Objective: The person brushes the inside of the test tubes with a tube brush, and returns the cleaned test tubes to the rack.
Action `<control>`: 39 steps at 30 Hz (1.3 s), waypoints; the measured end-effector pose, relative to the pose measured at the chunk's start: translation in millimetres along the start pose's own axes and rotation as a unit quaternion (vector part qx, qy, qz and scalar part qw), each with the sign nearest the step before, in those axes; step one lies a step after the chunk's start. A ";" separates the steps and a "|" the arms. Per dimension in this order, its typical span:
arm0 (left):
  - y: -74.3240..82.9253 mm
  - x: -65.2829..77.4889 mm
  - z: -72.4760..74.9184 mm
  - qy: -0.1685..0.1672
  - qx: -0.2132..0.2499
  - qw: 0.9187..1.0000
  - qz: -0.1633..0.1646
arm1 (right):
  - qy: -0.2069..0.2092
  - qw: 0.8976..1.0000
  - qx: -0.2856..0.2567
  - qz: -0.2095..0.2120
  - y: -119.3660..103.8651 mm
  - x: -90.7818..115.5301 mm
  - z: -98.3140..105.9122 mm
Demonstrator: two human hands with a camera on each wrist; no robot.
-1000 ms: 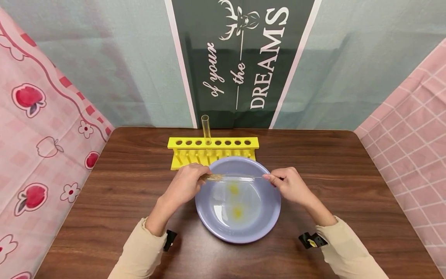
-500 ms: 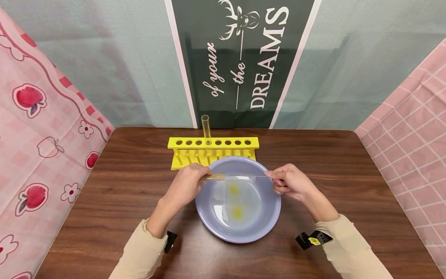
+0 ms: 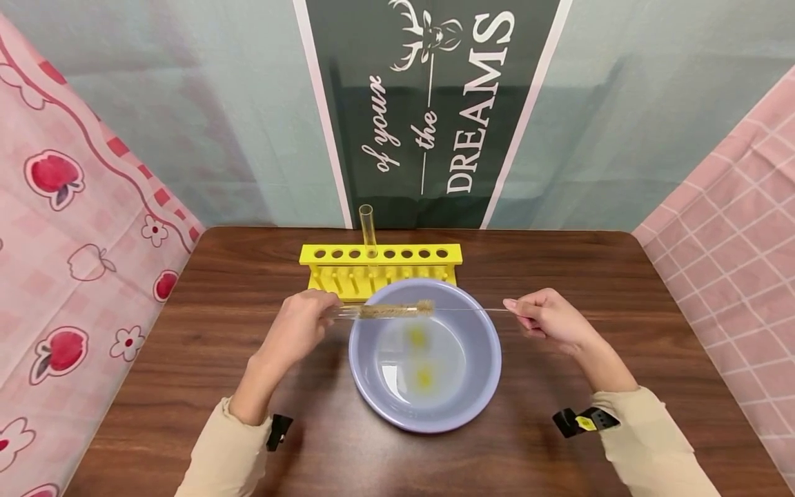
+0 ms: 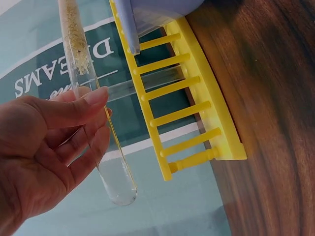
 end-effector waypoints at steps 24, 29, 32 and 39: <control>-13.1 1.1 4.5 -0.063 0.059 0.995 0.050 | 0.276 0.785 0.382 0.403 -1.6 8.7 -18.9; -11.9 1.1 2.4 -0.044 0.044 0.997 0.045 | 0.202 0.906 0.274 0.251 -13.4 16.4 -19.1; -10.1 1.2 0.7 -0.031 0.033 0.998 0.033 | 0.168 0.952 0.215 0.137 -6.3 15.9 -13.3; -9.0 1.5 -3.1 -0.019 0.008 1.000 0.024 | 0.066 0.997 -0.028 0.035 12.1 8.5 -6.2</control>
Point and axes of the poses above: each hand's wrist, its own x-axis away from the middle knuckle, its own z-axis out of the back of the hand, y = z × x, the point moved 3 cm from there along -x, towards the middle knuckle, and after that the axes turned 12 degrees about x, right-handed, at the moved point
